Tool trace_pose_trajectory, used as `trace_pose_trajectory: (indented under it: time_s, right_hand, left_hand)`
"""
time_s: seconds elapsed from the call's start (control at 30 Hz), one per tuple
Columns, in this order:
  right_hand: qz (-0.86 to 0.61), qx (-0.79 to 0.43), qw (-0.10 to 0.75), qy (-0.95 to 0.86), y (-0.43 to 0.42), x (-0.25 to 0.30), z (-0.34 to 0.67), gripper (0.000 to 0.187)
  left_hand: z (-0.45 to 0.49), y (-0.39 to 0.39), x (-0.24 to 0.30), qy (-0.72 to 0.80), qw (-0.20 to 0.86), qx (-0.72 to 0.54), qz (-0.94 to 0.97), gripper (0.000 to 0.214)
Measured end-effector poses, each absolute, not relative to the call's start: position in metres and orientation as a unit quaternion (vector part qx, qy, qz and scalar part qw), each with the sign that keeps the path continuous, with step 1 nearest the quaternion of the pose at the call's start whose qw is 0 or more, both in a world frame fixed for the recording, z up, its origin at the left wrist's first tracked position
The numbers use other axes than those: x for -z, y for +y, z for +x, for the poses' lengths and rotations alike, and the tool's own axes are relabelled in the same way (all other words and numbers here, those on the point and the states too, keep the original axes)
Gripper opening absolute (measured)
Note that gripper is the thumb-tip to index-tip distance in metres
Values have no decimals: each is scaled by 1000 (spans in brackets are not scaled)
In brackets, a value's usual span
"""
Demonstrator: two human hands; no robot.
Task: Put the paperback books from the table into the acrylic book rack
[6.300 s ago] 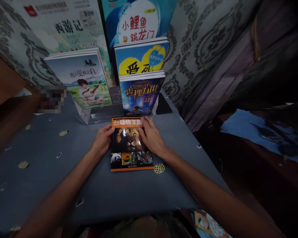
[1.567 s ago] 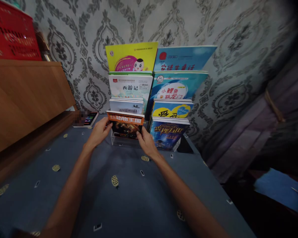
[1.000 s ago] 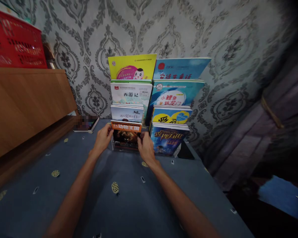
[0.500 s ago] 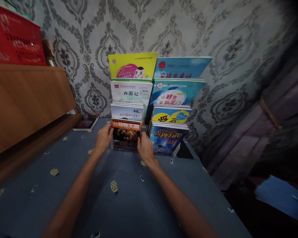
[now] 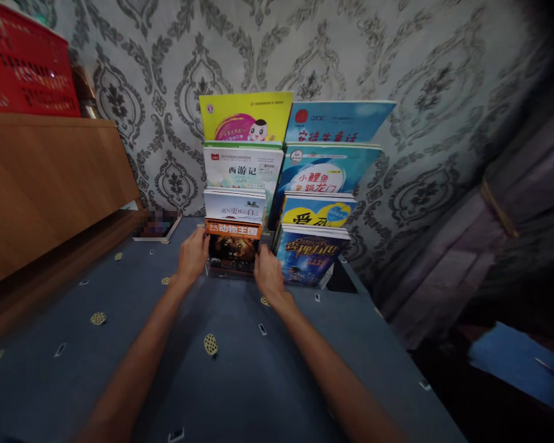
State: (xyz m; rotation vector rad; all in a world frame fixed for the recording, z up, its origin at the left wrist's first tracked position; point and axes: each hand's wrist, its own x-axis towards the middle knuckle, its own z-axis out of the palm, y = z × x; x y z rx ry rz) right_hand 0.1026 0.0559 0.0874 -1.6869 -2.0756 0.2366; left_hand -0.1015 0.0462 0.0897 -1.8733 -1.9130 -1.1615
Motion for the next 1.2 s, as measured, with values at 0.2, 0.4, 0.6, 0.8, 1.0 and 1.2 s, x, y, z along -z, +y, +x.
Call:
trace_pose_trajectory:
  time_s: [0.2, 0.4, 0.6, 0.8, 1.0, 1.2]
  right_hand:
    - [-611, -83, 232, -752, 59, -84, 102, 26]
    - [-596, -69, 252, -759, 60, -79, 103, 26]
    - [-591, -76, 242, -765, 60, -80, 106, 21]
    - [-581, -79, 240, -773, 59, -84, 108, 20]
    - [-582, -71, 253, -770, 59, -86, 108, 19]
    - [-556, -65, 298, -773, 58, -88, 110, 21]
  left_hand:
    - [-103, 47, -89, -637, 122, 408, -643, 11]
    - [-105, 48, -88, -633, 115, 415, -643, 10]
    - [-105, 46, -89, -632, 116, 411, -647, 11]
    - [-104, 41, -94, -657, 116, 393, -633, 19]
    - [-103, 37, -99, -668, 113, 394, -621, 21]
    - [-101, 35, -101, -665, 116, 397, -622, 23]
